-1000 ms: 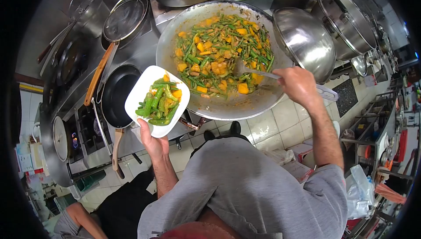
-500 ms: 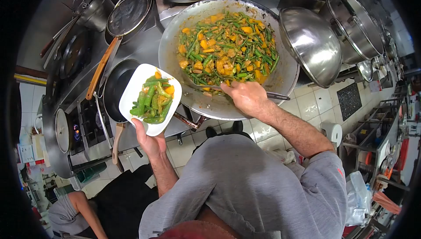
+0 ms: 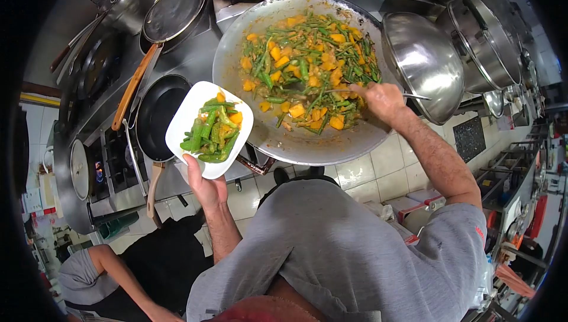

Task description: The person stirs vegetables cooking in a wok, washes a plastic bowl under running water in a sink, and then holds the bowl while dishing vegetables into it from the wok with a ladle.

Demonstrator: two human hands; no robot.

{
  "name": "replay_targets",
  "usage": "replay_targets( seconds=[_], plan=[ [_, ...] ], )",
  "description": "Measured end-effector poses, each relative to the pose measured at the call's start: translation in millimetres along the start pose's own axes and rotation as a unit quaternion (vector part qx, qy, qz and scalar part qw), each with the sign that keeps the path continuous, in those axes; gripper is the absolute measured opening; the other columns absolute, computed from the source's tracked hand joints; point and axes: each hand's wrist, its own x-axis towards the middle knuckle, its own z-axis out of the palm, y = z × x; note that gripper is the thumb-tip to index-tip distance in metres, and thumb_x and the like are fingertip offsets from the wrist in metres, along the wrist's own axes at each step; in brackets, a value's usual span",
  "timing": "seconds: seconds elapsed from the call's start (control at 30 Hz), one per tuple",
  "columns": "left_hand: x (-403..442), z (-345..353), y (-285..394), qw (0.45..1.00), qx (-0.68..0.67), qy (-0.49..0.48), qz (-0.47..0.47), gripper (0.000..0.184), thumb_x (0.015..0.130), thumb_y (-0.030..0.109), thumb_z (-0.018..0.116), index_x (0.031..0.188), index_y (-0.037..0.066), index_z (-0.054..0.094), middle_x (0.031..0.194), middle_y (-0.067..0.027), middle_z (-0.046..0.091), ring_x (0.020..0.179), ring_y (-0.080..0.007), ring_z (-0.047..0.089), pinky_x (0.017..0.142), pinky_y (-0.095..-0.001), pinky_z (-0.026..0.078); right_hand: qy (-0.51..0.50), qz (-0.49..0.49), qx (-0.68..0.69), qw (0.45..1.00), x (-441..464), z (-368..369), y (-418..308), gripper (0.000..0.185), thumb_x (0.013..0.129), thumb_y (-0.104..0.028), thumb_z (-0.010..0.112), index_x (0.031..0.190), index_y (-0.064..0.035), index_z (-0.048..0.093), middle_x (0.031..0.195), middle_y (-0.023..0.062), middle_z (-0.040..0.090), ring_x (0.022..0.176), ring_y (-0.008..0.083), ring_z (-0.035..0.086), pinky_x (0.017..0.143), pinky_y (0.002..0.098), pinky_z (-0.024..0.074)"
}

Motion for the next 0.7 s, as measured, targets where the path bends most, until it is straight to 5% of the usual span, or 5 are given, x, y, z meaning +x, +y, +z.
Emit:
replay_targets(
  seconds=[0.13,0.23,0.47,0.63,0.7],
  plan=[
    [-3,-2,3,1.0,0.007,-0.003,-0.009,0.052,0.098,0.035,0.042,0.134,-0.002,0.034,0.129,-0.0149,0.046,0.115,-0.0245,0.051,0.096,-0.0387,0.044,0.015,0.025,0.033,0.999,2,-9,13,0.046,0.081,-0.013,0.06,0.125,-0.0253,0.055,0.086,0.0116,0.065,0.075,0.0276,0.066,0.066,0.0383,0.0534],
    [-4,-3,6,1.0,0.005,-0.004,-0.005,0.053,0.097,0.036,0.042,0.133,-0.002,0.034,0.129,-0.0148,0.046,0.115,-0.0247,0.051,0.095,-0.0388,0.045,0.02,0.068,0.23,0.971,-10,-44,11,0.026,0.082,-0.022,0.065,0.108,-0.0181,0.066,0.087,0.0106,0.068,0.081,0.0279,0.065,0.07,0.0419,0.0502],
    [-4,-1,9,1.0,0.008,-0.012,0.008,0.055,0.097,0.037,0.044,0.133,-0.002,0.034,0.129,-0.0145,0.047,0.116,-0.0247,0.051,0.095,-0.0384,0.045,0.073,0.06,0.349,0.932,-20,-95,21,0.031,0.083,-0.015,0.061,0.114,-0.0139,0.063,0.098,0.0126,0.067,0.088,0.0287,0.065,0.078,0.0387,0.0495],
    [-7,-3,10,1.0,0.007,-0.018,0.01,0.054,0.097,0.036,0.044,0.134,-0.002,0.034,0.129,-0.0144,0.046,0.116,-0.0247,0.05,0.096,-0.0385,0.044,0.168,0.033,0.279,0.945,31,-79,39,0.036,0.087,-0.009,0.051,0.123,-0.0117,0.055,0.103,0.0161,0.065,0.094,0.0345,0.062,0.082,0.0422,0.0483],
    [-9,-2,11,1.0,0.012,-0.025,0.013,0.054,0.097,0.036,0.045,0.134,-0.002,0.034,0.129,-0.0144,0.046,0.116,-0.0247,0.05,0.096,-0.0386,0.044,0.074,0.158,0.198,0.965,48,-94,36,0.036,0.089,-0.01,0.046,0.124,-0.0117,0.052,0.103,0.0195,0.064,0.095,0.0349,0.062,0.082,0.0439,0.0488]
  ],
)
